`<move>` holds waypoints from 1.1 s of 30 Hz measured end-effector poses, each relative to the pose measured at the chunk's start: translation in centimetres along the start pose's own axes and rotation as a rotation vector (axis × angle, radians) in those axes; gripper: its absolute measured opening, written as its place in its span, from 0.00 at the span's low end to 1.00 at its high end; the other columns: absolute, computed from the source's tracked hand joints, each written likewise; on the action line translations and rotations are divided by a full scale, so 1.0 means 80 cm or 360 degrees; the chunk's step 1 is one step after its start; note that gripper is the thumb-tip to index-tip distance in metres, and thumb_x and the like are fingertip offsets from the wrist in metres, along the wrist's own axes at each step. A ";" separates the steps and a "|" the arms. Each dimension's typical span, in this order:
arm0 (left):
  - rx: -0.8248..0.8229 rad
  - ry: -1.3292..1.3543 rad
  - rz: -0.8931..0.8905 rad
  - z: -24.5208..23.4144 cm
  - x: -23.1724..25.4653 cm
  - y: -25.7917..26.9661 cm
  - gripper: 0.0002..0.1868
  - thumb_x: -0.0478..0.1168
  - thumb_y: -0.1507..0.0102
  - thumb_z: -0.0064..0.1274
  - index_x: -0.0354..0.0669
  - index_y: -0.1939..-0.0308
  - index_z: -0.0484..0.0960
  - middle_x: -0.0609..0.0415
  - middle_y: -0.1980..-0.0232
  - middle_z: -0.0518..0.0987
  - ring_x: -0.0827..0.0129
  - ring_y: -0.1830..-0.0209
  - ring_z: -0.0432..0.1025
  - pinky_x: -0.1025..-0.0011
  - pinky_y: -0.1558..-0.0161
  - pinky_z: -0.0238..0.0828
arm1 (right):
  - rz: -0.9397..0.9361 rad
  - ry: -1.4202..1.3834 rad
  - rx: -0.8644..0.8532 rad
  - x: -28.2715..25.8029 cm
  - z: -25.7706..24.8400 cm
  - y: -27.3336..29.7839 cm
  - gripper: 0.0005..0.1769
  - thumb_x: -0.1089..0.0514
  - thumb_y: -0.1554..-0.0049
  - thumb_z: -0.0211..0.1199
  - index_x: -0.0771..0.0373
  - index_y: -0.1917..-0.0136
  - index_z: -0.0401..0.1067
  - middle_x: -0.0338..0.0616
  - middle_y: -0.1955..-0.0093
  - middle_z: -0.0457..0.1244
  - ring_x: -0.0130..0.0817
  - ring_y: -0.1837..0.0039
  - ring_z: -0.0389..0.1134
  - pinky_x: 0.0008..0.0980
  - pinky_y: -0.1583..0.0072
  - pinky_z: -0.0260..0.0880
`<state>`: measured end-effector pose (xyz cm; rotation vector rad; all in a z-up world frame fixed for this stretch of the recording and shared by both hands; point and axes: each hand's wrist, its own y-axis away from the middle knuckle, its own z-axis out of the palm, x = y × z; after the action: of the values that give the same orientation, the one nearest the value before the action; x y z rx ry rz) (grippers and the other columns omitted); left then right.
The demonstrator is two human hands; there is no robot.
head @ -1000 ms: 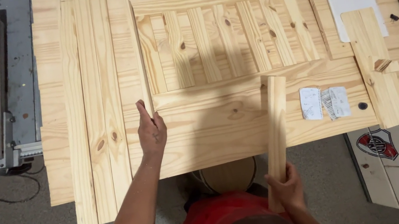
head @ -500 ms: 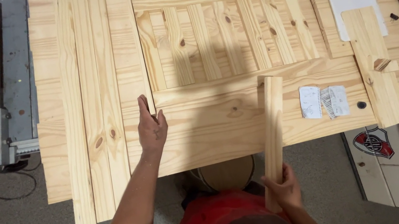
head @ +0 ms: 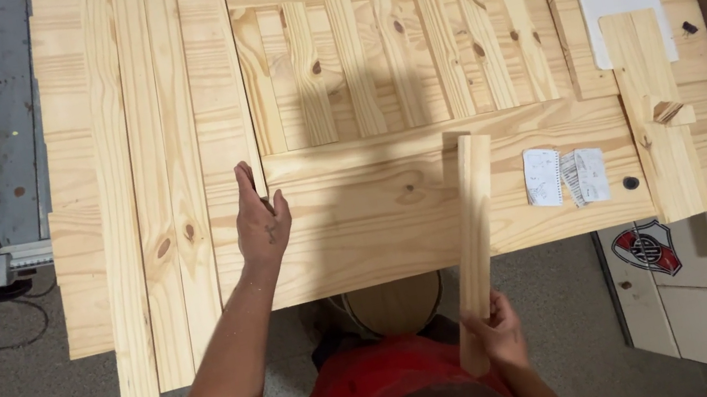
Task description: Cutting wooden boards with a miter saw and then laying out the pieces on a workbench to assemble a frame or panel.
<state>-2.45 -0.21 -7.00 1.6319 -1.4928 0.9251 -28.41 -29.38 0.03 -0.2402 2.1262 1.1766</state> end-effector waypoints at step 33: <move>-0.0044 0.0055 -0.0193 -0.011 0.017 -0.002 0.45 0.42 0.33 0.48 0.43 0.18 0.40 0.59 0.16 0.54 0.66 0.72 0.67 0.61 0.60 0.69 | -0.0322 0.0201 -0.0055 0.025 0.010 -0.046 0.42 0.59 0.56 0.77 0.60 0.30 0.67 0.49 0.43 0.70 0.41 0.46 0.71 0.39 0.50 0.73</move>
<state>-2.20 -0.04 -5.40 1.6586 -1.3614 0.8578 -27.80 -30.52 -4.02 -0.5451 2.1324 1.1050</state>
